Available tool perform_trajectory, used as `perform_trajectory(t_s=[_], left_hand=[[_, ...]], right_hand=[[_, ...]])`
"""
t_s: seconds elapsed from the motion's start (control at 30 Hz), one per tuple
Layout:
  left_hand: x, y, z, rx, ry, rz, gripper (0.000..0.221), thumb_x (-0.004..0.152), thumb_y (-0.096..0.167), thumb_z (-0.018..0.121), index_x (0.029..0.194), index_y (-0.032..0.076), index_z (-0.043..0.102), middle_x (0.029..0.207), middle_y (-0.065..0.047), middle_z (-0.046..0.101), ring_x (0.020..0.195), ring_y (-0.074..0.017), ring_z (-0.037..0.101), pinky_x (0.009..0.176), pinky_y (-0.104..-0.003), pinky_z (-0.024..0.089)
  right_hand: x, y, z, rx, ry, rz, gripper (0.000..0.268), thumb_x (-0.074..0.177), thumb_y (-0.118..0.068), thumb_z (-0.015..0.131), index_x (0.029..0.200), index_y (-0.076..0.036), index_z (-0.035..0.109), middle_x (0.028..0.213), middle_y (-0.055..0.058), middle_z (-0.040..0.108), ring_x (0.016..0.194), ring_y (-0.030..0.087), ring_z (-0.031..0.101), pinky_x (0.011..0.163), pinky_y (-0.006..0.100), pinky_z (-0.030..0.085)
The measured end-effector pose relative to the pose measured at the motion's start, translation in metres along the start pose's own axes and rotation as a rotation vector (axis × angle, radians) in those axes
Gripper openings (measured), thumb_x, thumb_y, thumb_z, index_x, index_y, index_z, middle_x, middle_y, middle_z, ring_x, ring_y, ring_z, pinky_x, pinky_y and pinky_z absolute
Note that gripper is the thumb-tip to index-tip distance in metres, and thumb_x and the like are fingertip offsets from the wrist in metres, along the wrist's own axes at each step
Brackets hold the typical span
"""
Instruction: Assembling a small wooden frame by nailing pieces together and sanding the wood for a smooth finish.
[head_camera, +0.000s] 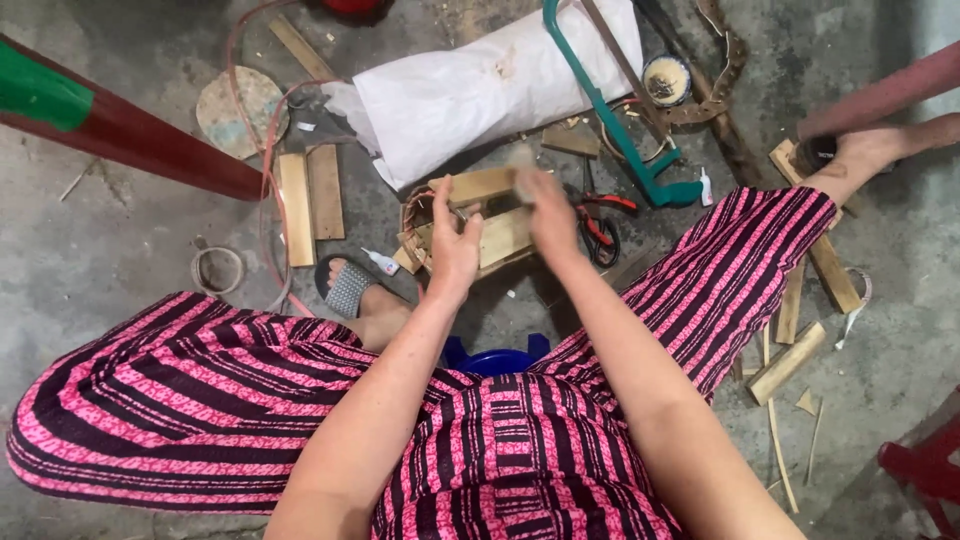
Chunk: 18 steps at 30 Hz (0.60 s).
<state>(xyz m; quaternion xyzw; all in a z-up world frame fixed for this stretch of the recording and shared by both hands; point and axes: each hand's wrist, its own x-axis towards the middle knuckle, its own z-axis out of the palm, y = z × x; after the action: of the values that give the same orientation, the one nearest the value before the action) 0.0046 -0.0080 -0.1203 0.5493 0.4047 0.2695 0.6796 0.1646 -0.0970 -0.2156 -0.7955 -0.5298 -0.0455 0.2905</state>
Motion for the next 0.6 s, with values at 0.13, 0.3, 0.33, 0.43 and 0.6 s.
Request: perform_trajectory(t_s=[0.13,0.3,0.33,0.43,0.6], left_hand=[[-0.007,0.018,0.006,-0.011,-0.044,-0.027,0.074,0.099,0.002,0.055,0.162,0.024,0.024,0.154,-0.024,0.039,0.137,-0.0324,0.050,0.113,-0.047,0.046],[-0.014,0.036,0.010,0.098,-0.042,-0.070,0.071,0.098,0.008,0.057,0.161,0.026,0.027,0.164,-0.024,0.027,0.148,-0.0454,0.031,0.120,-0.056,0.031],[-0.016,0.043,0.014,0.112,-0.058,-0.098,0.070,0.098,0.007,0.057,0.160,0.026,0.029,0.164,-0.023,0.028,0.148,-0.0452,0.031,0.120,-0.056,0.031],[-0.019,0.052,0.015,0.142,-0.087,-0.122,0.070,0.099,0.008,0.055,0.160,0.028,0.028,0.165,-0.020,0.028,0.148,-0.0440,0.031,0.120,-0.055,0.031],[-0.022,0.056,0.015,0.165,-0.117,-0.073,0.069,0.100,0.008,0.054,0.161,0.025,0.026,0.163,-0.025,0.030,0.147,-0.0473,0.030,0.121,-0.057,0.031]], right_hand=[[0.001,-0.017,-0.005,0.117,-0.046,0.031,0.057,0.094,0.003,0.050,0.146,-0.018,0.058,0.143,0.009,0.058,0.134,0.028,0.056,0.118,0.037,0.041],[-0.008,0.001,0.000,0.082,0.043,-0.064,0.055,0.096,0.007,0.045,0.143,-0.016,0.062,0.145,0.011,0.060,0.136,0.030,0.056,0.117,0.037,0.042],[-0.013,0.027,0.013,0.028,-0.067,0.068,0.057,0.093,0.004,0.048,0.143,-0.019,0.061,0.139,0.011,0.063,0.131,0.029,0.060,0.114,0.037,0.045],[-0.011,0.012,0.017,0.133,-0.091,0.098,0.053,0.095,0.000,0.046,0.141,-0.020,0.063,0.138,0.012,0.065,0.130,0.031,0.061,0.112,0.040,0.046],[-0.003,-0.019,-0.017,0.249,-0.014,0.010,0.049,0.102,-0.005,0.041,0.141,-0.022,0.065,0.144,0.006,0.064,0.134,0.027,0.058,0.114,0.038,0.045]])
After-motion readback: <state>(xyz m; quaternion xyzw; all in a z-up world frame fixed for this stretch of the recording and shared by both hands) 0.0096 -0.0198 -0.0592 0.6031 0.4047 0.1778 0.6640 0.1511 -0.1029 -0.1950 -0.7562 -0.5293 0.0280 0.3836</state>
